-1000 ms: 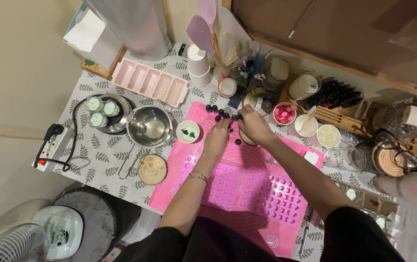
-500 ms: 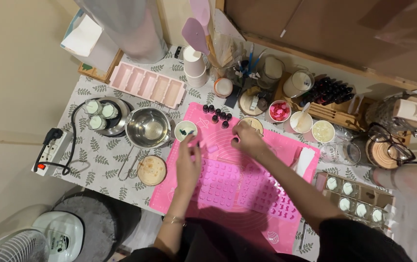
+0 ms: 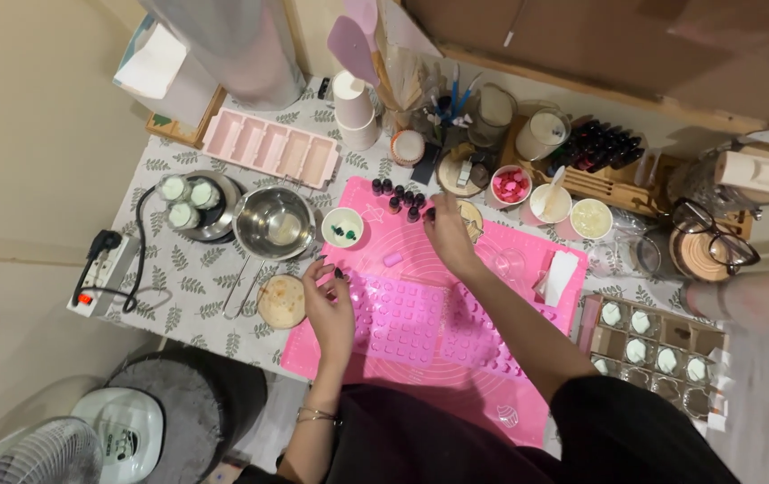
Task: Adding liquid dye to melted wax and stirring it in a paper cup, followed by cleaning the stirring tool.
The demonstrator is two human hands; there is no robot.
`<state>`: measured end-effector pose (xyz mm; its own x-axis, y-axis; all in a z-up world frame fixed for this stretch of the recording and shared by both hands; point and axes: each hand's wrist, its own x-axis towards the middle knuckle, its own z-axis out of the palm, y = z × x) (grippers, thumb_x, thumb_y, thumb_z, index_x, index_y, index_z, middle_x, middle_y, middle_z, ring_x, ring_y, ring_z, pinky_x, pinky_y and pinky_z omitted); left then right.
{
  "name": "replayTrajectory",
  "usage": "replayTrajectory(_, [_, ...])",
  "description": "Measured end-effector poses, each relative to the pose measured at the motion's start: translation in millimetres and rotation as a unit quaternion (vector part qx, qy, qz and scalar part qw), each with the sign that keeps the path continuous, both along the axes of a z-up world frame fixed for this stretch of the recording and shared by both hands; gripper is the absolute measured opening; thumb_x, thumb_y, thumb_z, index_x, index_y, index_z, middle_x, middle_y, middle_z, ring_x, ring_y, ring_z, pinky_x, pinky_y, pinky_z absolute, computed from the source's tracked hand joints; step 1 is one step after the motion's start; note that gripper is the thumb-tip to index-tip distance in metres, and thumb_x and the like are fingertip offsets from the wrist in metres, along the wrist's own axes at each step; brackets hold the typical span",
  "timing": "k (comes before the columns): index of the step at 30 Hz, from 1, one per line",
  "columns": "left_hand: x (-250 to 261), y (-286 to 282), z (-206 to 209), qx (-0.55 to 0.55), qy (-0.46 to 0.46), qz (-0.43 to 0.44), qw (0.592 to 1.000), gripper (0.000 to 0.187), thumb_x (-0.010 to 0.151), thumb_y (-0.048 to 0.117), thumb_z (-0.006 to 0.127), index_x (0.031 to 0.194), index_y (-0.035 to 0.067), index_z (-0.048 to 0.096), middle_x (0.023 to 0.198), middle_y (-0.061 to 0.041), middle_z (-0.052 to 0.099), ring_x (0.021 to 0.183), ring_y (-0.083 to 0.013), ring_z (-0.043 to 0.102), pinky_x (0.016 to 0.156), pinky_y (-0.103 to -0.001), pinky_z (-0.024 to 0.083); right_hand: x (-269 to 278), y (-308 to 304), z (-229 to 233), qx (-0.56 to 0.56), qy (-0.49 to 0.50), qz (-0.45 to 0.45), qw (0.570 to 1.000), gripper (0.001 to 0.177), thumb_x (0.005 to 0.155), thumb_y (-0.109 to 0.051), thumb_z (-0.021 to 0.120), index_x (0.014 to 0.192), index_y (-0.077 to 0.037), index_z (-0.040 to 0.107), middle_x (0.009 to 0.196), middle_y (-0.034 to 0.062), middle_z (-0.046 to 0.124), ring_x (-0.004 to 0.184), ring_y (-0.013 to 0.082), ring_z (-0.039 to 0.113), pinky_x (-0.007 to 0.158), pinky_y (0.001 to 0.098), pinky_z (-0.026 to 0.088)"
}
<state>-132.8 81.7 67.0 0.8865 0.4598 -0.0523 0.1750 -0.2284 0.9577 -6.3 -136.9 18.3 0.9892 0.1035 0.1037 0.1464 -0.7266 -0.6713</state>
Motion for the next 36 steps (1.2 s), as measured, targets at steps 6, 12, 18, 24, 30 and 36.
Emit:
replayTrajectory(6, [-15,4,11,-0.067,0.012,0.034,0.997,0.044,0.094,0.001,0.056,0.137,0.001,0.046,0.121,-0.01,0.065,0.09,-0.0159,0.07,0.069,-0.027,0.05,-25,36,58,-0.022,0.08,0.007,0.997,0.066,0.085,-0.012,0.076,0.144,-0.001,0.046,0.14,0.021,0.043,0.131,0.0372,0.048,0.113,0.0451,0.042])
replayTrajectory(12, [-21,15,25,-0.107,-0.031,0.009,0.994,0.046,0.096,0.0,0.054,0.14,0.0,0.041,0.12,-0.009,0.062,0.088,-0.0124,0.068,0.073,-0.024,0.053,-9,99,36,0.041,0.031,0.17,0.984,0.102,0.065,-0.019,0.092,0.146,0.002,0.033,0.148,0.0267,0.036,0.141,0.0452,0.031,0.116,0.0505,0.029])
replayTrajectory(18, [-15,45,21,-0.082,-0.031,-0.058,0.994,0.051,0.092,-0.002,0.058,0.14,0.001,0.043,0.119,-0.011,0.063,0.086,-0.0123,0.064,0.075,-0.025,0.053,-1,129,28,0.041,0.076,0.147,0.985,0.094,0.069,-0.01,0.083,0.15,-0.003,0.035,0.143,0.0205,0.048,0.138,0.0386,0.043,0.116,0.0432,0.038])
replayTrajectory(24, [-1,73,-7,-0.136,0.0,-0.111,0.984,0.038,0.099,0.011,0.052,0.136,0.0,0.055,0.124,-0.014,0.066,0.094,-0.0155,0.068,0.085,-0.031,0.055,-24,127,77,0.063,0.102,0.07,0.99,0.094,0.069,-0.011,0.082,0.149,-0.004,0.035,0.141,0.0213,0.047,0.134,0.038,0.047,0.113,0.0409,0.041])
replayTrajectory(30, [49,67,1,-0.491,0.243,-0.151,0.823,0.048,0.106,0.044,0.035,0.142,0.013,0.044,0.134,-0.004,0.06,0.113,-0.0205,0.07,0.1,-0.037,0.056,-54,114,175,0.065,0.082,0.072,0.992,0.088,0.071,-0.013,0.08,0.148,-0.006,0.038,0.14,0.0205,0.047,0.131,0.0371,0.052,0.11,0.0415,0.044])
replayTrajectory(36, [74,56,-51,-0.64,0.208,-0.32,0.668,0.041,0.116,0.039,0.047,0.14,0.008,0.057,0.121,-0.005,0.068,0.098,-0.0156,0.066,0.077,-0.031,0.051,-87,115,226,0.083,0.047,0.032,0.995,0.09,0.067,-0.014,0.086,0.145,-0.008,0.041,0.136,0.0174,0.05,0.129,0.0346,0.054,0.106,0.0403,0.046])
